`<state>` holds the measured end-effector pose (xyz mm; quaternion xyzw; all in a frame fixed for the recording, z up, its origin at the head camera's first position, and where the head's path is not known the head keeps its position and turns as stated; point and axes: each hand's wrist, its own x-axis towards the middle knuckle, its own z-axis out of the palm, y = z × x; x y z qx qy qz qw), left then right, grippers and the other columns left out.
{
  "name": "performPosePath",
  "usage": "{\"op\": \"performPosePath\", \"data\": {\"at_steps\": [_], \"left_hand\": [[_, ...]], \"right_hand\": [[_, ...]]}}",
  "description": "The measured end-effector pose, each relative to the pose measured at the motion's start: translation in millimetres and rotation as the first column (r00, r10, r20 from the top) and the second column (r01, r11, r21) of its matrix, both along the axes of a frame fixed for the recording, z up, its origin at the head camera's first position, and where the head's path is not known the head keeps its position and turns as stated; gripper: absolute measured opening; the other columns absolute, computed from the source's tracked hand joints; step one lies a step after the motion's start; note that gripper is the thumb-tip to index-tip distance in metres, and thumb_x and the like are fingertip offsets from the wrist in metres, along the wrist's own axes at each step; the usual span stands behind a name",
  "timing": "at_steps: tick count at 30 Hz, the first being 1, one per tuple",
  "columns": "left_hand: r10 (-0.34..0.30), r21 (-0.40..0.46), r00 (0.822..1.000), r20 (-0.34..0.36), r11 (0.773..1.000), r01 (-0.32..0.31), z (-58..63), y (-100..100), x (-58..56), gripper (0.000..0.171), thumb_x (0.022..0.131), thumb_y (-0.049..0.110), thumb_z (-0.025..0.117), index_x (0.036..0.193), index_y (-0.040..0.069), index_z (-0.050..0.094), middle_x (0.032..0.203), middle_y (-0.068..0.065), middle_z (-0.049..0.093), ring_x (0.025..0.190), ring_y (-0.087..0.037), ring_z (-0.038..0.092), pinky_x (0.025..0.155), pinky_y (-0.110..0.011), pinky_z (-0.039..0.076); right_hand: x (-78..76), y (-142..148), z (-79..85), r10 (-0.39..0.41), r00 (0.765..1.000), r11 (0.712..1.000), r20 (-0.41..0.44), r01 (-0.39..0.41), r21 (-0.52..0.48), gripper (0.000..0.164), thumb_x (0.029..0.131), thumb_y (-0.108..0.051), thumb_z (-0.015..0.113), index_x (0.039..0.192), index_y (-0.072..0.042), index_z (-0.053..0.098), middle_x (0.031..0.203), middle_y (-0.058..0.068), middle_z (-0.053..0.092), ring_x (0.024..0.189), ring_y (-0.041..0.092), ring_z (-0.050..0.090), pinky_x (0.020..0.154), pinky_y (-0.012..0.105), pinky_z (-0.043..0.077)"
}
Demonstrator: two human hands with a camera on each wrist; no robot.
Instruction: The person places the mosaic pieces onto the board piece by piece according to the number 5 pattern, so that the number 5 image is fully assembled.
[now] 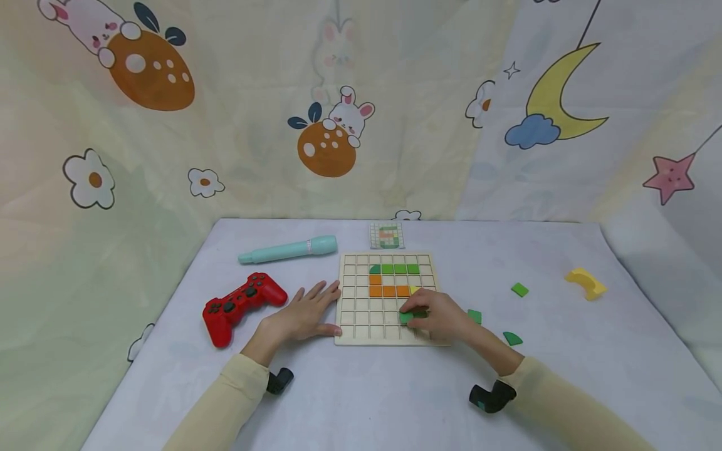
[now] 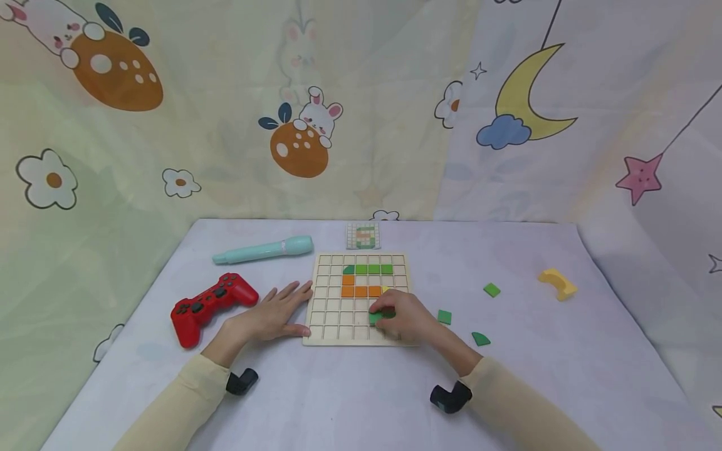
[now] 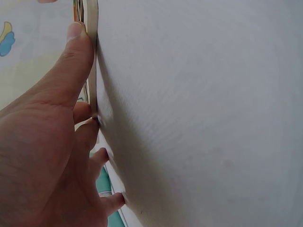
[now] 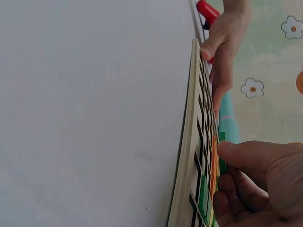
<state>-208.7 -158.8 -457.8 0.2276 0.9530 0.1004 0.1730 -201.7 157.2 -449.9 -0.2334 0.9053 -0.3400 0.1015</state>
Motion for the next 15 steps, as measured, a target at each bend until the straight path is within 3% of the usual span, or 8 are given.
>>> {"op": "performPosePath", "data": {"at_steps": [8,15], "left_hand": [[-0.002,0.005,1.000,0.000,1.000,0.002,0.4,0.2,-0.3,0.091,0.085,0.057,0.064,0.156,0.019,0.021,0.165,0.001,0.010,0.152,-0.030,0.006,0.119,-0.061,0.009],[-0.009,0.016,1.000,-0.008,1.000,0.009,-1.4,-0.3,-0.1,0.090,0.085,0.056,0.064,0.155,0.019,0.022,0.165,0.001,0.011,0.152,-0.030,0.007,0.119,-0.061,0.010]], "right_hand": [[15.7,-2.2,-5.9,0.062,0.996,0.998,-0.065,-0.062,-0.005,0.022,0.079,-0.008,0.075,0.099,-0.016,0.075,0.103,-0.006,0.066,0.096,0.013,0.059,0.084,0.026,0.050],[21.7,-1.8,-6.8,0.055,0.996,0.998,-0.076,-0.054,0.016,0.021,0.079,-0.007,0.075,0.099,-0.015,0.074,0.102,-0.005,0.064,0.094,0.012,0.057,0.081,0.024,0.050]]}}
